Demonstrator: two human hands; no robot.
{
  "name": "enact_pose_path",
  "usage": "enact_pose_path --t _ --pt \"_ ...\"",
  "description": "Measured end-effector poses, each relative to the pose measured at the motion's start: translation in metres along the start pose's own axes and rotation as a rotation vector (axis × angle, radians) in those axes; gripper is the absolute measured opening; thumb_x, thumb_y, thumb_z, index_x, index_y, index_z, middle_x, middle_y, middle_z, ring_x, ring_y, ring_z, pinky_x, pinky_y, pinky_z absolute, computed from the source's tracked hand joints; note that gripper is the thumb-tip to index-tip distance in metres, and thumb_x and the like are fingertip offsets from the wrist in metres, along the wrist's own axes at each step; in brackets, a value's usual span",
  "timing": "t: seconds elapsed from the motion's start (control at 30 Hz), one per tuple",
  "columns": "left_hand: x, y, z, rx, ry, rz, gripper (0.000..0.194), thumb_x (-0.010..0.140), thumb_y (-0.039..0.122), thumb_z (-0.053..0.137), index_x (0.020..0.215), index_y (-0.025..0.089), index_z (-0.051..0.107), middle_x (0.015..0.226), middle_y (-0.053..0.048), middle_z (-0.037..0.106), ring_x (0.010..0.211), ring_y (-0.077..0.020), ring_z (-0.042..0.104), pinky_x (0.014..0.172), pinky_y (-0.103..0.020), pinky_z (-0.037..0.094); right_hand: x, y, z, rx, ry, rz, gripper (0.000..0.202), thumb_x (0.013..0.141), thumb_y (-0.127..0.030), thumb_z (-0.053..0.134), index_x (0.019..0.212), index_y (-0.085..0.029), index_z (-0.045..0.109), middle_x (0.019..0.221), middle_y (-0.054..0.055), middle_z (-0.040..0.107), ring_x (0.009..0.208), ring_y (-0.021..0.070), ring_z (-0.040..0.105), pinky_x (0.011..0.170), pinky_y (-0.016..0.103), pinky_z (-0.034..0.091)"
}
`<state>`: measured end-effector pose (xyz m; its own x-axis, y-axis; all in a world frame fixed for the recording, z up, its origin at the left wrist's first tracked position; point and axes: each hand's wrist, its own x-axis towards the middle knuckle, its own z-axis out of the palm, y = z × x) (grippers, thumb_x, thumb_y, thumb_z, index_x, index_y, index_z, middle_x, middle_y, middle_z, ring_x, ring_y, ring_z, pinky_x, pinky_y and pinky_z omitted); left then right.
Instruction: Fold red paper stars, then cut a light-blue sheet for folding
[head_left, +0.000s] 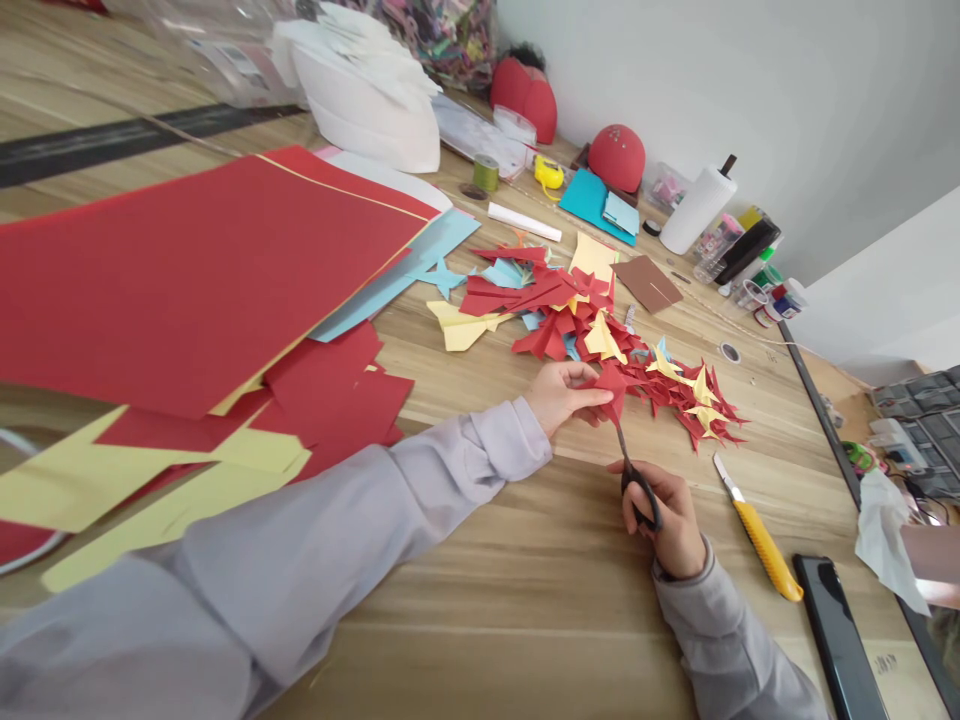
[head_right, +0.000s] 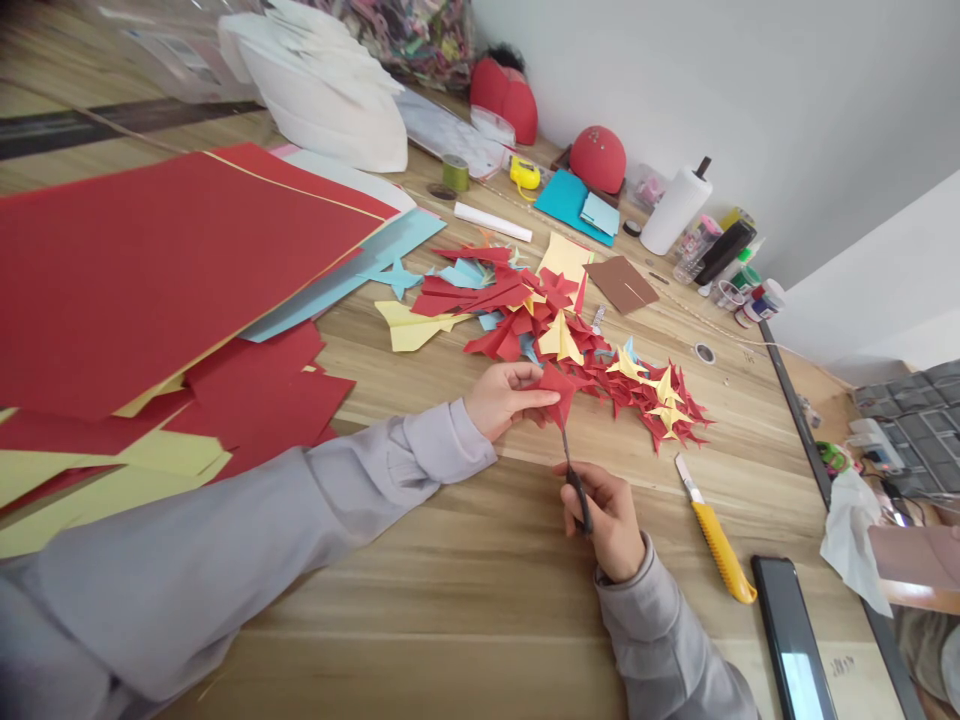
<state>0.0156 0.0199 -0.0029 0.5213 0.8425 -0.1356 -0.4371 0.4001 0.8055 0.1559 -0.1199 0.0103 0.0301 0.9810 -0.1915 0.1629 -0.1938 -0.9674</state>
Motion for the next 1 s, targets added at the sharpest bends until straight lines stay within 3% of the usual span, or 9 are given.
enact_pose_path --t 1.0 --pt "-0.0010 0.0027 0.0008 0.017 -0.033 -0.025 0.038 0.045 0.024 0.088 0.065 0.010 0.058 0.054 -0.003 0.065 0.042 -0.0137 0.060 0.040 -0.023 0.051 -0.0022 0.0025 -0.0016 0.018 -0.019 -0.013 0.047 0.078 -0.051 0.061 0.101 -0.010 0.066 0.042 -0.003 0.051 0.034 0.0053 0.030 0.035 0.019 0.018"
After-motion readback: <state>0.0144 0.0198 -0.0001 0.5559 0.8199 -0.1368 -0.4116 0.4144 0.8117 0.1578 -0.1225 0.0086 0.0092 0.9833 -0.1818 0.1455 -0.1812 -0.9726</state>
